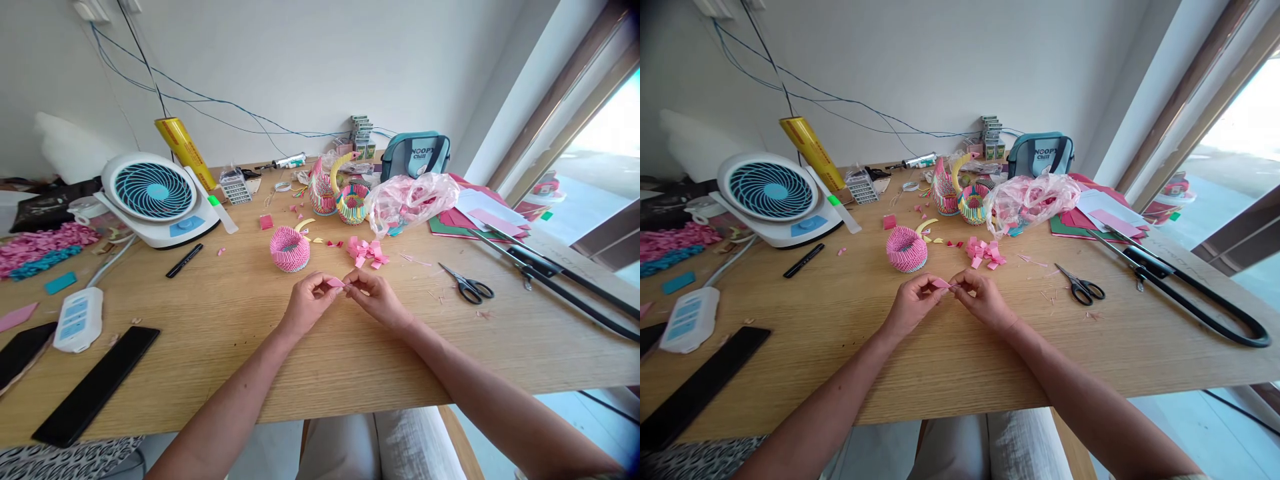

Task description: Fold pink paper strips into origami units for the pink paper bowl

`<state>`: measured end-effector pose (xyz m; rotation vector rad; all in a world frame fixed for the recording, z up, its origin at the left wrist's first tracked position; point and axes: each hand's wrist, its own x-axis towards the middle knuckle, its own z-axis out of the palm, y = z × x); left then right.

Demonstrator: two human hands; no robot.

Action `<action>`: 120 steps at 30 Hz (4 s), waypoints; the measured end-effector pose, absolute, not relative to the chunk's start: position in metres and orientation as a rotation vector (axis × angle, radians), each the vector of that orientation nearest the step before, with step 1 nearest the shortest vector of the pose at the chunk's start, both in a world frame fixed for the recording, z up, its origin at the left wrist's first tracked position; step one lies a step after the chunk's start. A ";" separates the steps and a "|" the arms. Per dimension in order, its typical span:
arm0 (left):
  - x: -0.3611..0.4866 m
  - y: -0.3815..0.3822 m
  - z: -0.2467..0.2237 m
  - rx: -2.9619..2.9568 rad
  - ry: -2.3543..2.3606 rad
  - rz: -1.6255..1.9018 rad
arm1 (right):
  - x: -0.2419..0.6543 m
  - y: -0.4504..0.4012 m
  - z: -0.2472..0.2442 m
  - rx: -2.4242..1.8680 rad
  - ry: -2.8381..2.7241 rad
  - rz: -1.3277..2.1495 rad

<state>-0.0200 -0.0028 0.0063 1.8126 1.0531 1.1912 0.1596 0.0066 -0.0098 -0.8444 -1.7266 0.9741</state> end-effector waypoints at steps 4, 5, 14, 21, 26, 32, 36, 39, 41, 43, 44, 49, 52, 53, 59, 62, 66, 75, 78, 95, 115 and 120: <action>-0.015 -0.003 0.004 1.388 1.037 1.084 | 0.152 0.008 -0.014 -0.816 -1.525 1.186; -0.014 -0.004 0.005 1.335 1.046 1.074 | 0.151 0.008 -0.013 -0.807 -1.496 1.208; -0.020 -0.002 0.011 0.999 1.003 1.090 | 0.159 0.009 -0.018 -0.809 -1.557 1.016; -0.020 -0.003 0.013 1.005 0.999 1.082 | 0.159 0.003 -0.016 -0.824 -1.852 0.552; -0.020 -0.003 0.013 1.006 1.017 1.075 | 0.161 0.005 -0.017 -0.882 -1.784 0.722; -0.018 -0.003 0.011 1.149 1.061 1.131 | 0.160 0.006 -0.014 -0.892 -1.718 0.926; -0.019 -0.002 0.007 1.425 1.042 1.185 | 0.158 0.007 -0.015 -0.897 -1.674 0.857; -0.021 -0.001 0.004 1.615 1.029 1.229 | 0.158 0.006 -0.015 -0.859 -1.629 0.809; -0.022 -0.001 0.005 1.735 1.045 1.290 | 0.159 0.006 -0.015 -0.830 -1.606 0.790; -0.023 -0.003 0.007 1.927 1.060 1.370 | 0.159 0.006 -0.015 -0.812 -1.597 0.785; -0.025 -0.004 0.009 2.065 1.055 1.407 | 0.159 0.006 -0.015 -0.803 -1.590 0.793; -0.034 -0.012 0.021 2.766 0.894 1.442 | 0.159 0.007 -0.017 -0.713 -1.495 0.939; -0.038 -0.014 0.024 2.918 0.841 1.446 | 0.159 0.007 -0.017 -0.682 -1.472 0.978; -0.038 -0.014 0.024 2.944 0.837 1.446 | 0.159 0.007 -0.017 -0.678 -1.474 0.976; -0.038 -0.013 0.023 2.995 0.853 1.421 | 0.162 0.004 -0.013 -0.697 -1.566 0.870; -0.033 -0.013 0.022 2.816 0.883 1.432 | 0.164 0.004 -0.010 -0.713 -1.636 0.788; -0.022 -0.013 0.021 2.152 0.998 1.397 | 0.164 0.003 -0.008 -0.751 -1.685 0.831; -0.018 -0.006 0.011 1.056 0.943 1.177 | 0.165 -0.002 -0.007 -0.789 -1.933 0.437; -0.016 -0.008 0.012 1.007 0.941 1.144 | 0.167 0.001 -0.005 -0.782 -2.072 0.243; -0.012 -0.007 -0.003 1.460 1.181 1.205 | 0.151 0.007 -0.011 -0.862 -1.407 1.167; -0.007 -0.017 0.004 1.602 1.244 1.193 | 0.146 0.003 -0.008 -0.892 -1.303 1.255; -0.007 -0.015 0.006 1.471 1.212 1.171 | 0.147 0.003 -0.007 -0.868 -1.291 1.386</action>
